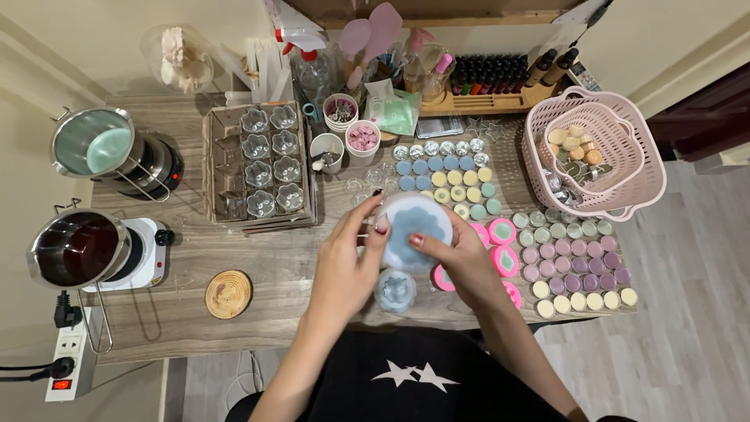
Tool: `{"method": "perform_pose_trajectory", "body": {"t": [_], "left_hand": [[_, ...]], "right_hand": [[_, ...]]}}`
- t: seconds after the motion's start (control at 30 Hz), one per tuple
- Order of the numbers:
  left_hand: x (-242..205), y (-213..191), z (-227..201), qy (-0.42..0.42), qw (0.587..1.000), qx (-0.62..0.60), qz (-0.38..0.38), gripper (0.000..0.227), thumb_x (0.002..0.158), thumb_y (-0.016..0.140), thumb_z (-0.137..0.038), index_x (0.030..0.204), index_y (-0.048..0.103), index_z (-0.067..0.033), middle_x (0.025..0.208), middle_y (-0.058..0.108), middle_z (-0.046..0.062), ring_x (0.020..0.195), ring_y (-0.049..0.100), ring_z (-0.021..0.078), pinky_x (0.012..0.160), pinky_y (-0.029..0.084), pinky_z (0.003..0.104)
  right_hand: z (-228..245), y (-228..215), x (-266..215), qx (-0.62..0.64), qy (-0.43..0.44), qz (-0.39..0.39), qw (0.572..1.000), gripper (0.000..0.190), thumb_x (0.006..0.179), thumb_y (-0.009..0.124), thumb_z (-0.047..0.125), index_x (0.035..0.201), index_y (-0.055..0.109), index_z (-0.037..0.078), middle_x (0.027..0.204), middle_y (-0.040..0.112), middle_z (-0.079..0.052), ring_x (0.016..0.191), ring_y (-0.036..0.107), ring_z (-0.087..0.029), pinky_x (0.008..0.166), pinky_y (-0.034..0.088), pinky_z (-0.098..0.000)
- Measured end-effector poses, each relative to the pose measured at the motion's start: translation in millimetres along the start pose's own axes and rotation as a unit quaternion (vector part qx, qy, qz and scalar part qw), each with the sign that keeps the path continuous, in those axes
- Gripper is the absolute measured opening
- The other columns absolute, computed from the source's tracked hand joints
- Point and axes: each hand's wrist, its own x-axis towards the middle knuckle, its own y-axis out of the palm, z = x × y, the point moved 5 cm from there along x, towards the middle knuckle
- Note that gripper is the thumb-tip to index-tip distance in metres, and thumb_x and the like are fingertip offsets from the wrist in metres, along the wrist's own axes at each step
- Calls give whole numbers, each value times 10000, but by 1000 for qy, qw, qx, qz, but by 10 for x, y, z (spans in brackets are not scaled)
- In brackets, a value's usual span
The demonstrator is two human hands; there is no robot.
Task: The person arranges small glass candle cups on the worktable, picks dried flower decorations from a cup, and places them into silicone molds and cups. They then press wax pieces into a mold and finally demold a finished blue flower-shaped candle, holding it up.
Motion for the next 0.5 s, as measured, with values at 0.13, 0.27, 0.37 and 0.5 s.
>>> {"method": "perform_pose_trajectory", "body": {"t": [0.13,0.27,0.37,0.5], "left_hand": [[64,7,5,-4,1000,-27,12,414,1028,609,-361,1291,685,-50,1117,752,145,885,753,203,750,609,322],[52,81,181,-190,973,-125,44,424,869,771,-328,1174,764,-33,761,737,54,618,621,96,551,481,234],[-3,157,310,-234,945,-229,26,404,886,765,-289,1180,760,-11,736,717,29,598,588,47,511,415,201],[-17,126,310,-187,964,-177,-61,397,944,716,-321,1189,743,-10,788,747,26,653,594,21,571,452,176]], "right_hand": [[-78,-48,-2,-36,17,59,997,574,826,789,88,1340,546,9,1101,704,-58,992,677,-127,874,551,-299],[-125,-78,11,-15,19,48,999,646,811,791,78,1386,501,23,1155,684,-81,1048,674,-130,900,554,-301],[-120,-38,-8,61,30,21,997,640,821,772,106,1396,505,21,1184,687,-88,1081,668,-150,940,542,-321],[-138,80,-72,125,50,7,991,608,848,730,158,1402,523,14,1214,693,-71,1128,662,-154,1042,499,-337]]}}
